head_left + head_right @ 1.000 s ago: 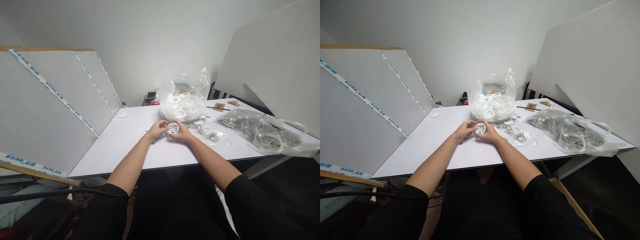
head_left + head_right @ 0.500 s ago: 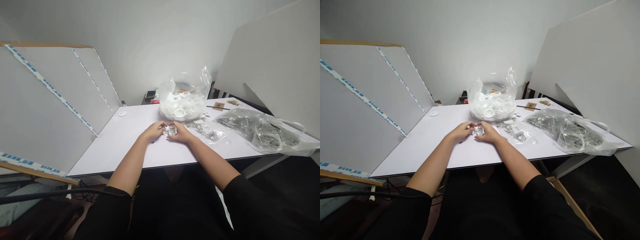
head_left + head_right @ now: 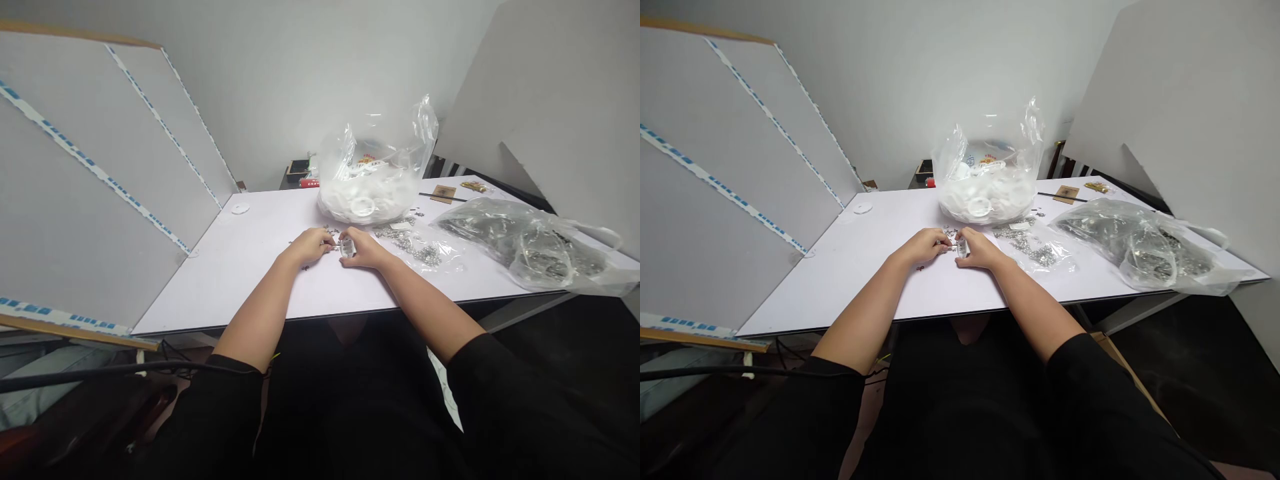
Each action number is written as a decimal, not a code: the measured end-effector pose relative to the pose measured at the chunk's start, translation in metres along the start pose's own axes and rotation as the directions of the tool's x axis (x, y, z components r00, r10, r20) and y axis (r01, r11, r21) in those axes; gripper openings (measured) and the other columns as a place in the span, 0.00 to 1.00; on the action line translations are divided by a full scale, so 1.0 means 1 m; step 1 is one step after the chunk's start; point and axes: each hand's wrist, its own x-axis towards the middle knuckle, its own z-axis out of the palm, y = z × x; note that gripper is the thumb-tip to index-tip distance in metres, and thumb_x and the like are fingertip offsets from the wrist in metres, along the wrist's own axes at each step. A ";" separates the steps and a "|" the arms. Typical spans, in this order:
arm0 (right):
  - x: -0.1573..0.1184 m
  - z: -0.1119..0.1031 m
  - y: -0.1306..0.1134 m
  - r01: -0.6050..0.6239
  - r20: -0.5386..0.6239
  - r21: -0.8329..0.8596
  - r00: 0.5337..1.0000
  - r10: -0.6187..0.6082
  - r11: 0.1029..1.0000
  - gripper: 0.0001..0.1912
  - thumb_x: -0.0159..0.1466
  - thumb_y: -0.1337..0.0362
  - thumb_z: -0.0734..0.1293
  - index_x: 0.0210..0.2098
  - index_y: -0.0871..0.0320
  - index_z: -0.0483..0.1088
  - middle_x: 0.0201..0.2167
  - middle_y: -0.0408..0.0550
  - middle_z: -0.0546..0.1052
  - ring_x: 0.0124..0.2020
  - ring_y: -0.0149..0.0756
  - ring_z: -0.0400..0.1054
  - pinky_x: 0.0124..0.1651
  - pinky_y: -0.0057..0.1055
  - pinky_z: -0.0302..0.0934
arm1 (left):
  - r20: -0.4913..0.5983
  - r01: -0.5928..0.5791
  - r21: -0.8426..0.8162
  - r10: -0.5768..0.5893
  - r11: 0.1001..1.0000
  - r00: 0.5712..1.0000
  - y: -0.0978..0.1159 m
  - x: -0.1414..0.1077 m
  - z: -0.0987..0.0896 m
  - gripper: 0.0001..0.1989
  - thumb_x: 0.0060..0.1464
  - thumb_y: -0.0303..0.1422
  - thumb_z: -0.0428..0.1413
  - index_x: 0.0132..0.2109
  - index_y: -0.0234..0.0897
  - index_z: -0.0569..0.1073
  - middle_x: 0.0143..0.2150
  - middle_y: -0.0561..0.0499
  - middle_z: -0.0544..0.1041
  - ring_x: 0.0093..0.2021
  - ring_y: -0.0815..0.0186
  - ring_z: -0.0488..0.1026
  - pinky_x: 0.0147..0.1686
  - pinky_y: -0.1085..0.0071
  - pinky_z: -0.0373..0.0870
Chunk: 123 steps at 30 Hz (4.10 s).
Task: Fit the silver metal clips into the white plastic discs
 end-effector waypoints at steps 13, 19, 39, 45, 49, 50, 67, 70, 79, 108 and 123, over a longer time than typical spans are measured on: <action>-0.001 0.000 -0.009 -0.081 0.019 -0.104 0.996 0.083 0.991 0.27 0.51 0.57 0.72 0.49 0.58 0.66 0.47 0.53 0.75 0.47 0.48 0.71 0.48 0.39 0.64 | 0.020 -0.062 0.061 0.061 0.996 0.998 0.006 0.001 0.002 0.10 0.60 0.28 0.57 0.44 0.39 0.83 0.45 0.48 0.79 0.45 0.61 0.73 0.48 0.64 0.67; -0.001 0.002 -0.011 -0.074 0.024 -0.114 0.997 0.077 0.991 0.26 0.52 0.57 0.71 0.48 0.58 0.65 0.46 0.54 0.74 0.47 0.47 0.70 0.48 0.39 0.63 | 0.020 0.010 0.169 -0.013 0.986 1.000 0.014 0.001 0.002 0.10 0.61 0.28 0.57 0.44 0.41 0.82 0.47 0.48 0.78 0.48 0.60 0.73 0.45 0.65 0.65; -0.002 0.005 -0.010 -0.080 -0.028 0.021 0.996 0.081 0.997 0.22 0.50 0.57 0.70 0.41 0.57 0.60 0.38 0.50 0.70 0.38 0.42 0.64 0.43 0.37 0.60 | -0.038 0.055 0.265 -0.046 0.963 0.998 0.030 0.005 0.017 0.07 0.57 0.24 0.55 0.35 0.37 0.77 0.40 0.44 0.75 0.40 0.58 0.70 0.35 0.64 0.57; -0.001 0.006 -0.011 -0.056 -0.067 0.006 0.996 0.056 0.998 0.23 0.50 0.58 0.70 0.42 0.57 0.62 0.39 0.50 0.72 0.41 0.43 0.65 0.46 0.38 0.61 | -0.007 -0.035 0.201 0.038 0.979 0.999 0.017 0.004 0.012 0.09 0.61 0.30 0.55 0.43 0.40 0.81 0.45 0.46 0.77 0.45 0.58 0.71 0.39 0.65 0.62; -0.001 0.006 -0.008 -0.077 -0.145 0.026 0.986 0.080 0.997 0.23 0.49 0.58 0.71 0.42 0.57 0.63 0.41 0.51 0.72 0.42 0.44 0.66 0.46 0.38 0.61 | -0.056 -0.011 0.275 0.027 0.961 0.998 0.014 -0.002 0.003 0.14 0.61 0.29 0.55 0.50 0.45 0.83 0.45 0.46 0.76 0.43 0.59 0.72 0.41 0.64 0.63; -0.001 0.005 -0.007 -0.106 -0.182 0.048 0.977 0.113 0.993 0.24 0.49 0.57 0.71 0.42 0.58 0.63 0.41 0.51 0.72 0.41 0.43 0.66 0.46 0.38 0.61 | -0.088 0.016 0.277 0.009 0.961 0.996 0.014 -0.003 0.001 0.15 0.61 0.29 0.55 0.51 0.46 0.83 0.45 0.46 0.75 0.42 0.59 0.72 0.41 0.64 0.63; 0.012 0.004 -0.024 -0.258 0.044 0.856 0.900 0.435 0.448 0.42 0.48 0.26 0.70 0.41 0.57 0.66 0.28 0.45 0.72 0.25 0.32 0.65 0.26 0.31 0.58 | -0.217 -0.014 -0.568 -0.134 0.823 0.967 0.011 0.006 0.016 0.17 0.54 0.44 0.63 0.42 0.34 0.77 0.32 0.51 0.74 0.28 0.71 0.64 0.31 0.72 0.61; 0.009 0.003 -0.024 -0.265 0.022 0.823 0.899 0.438 0.502 0.43 0.49 0.27 0.72 0.44 0.58 0.68 0.29 0.47 0.73 0.26 0.32 0.66 0.27 0.31 0.60 | -0.232 -0.045 -0.678 -0.156 0.733 0.960 0.013 0.006 0.013 0.27 0.50 0.54 0.64 0.42 0.33 0.75 0.32 0.50 0.74 0.27 0.71 0.64 0.28 0.73 0.59; 0.008 0.002 -0.027 -0.285 0.059 0.803 0.912 0.407 0.523 0.43 0.48 0.25 0.70 0.39 0.59 0.69 0.27 0.47 0.73 0.25 0.33 0.65 0.27 0.31 0.59 | -0.169 -0.040 -0.788 -0.154 0.615 0.973 0.015 0.002 0.008 0.35 0.38 0.60 0.68 0.39 0.34 0.72 0.26 0.56 0.65 0.21 0.76 0.54 0.22 0.73 0.50; 0.008 0.001 -0.033 -0.319 0.064 0.778 0.897 0.438 0.540 0.46 0.47 0.24 0.69 0.42 0.60 0.65 0.23 0.46 0.73 0.21 0.31 0.65 0.23 0.28 0.58 | -0.394 -0.124 -0.459 -0.077 0.880 0.916 0.013 -0.001 0.012 0.21 0.50 0.48 0.60 0.39 0.32 0.77 0.28 0.52 0.74 0.25 0.73 0.61 0.29 0.74 0.60; 0.000 0.003 -0.045 -0.086 -0.158 0.322 0.977 0.143 0.943 0.16 0.67 0.53 0.68 0.47 0.59 0.76 0.42 0.52 0.79 0.31 0.33 0.71 0.33 0.31 0.66 | -0.424 0.805 0.101 -0.707 0.584 0.566 -0.149 0.003 -0.090 0.15 0.63 0.36 0.53 0.53 0.40 0.78 0.57 0.42 0.76 0.55 0.52 0.74 0.47 0.62 0.69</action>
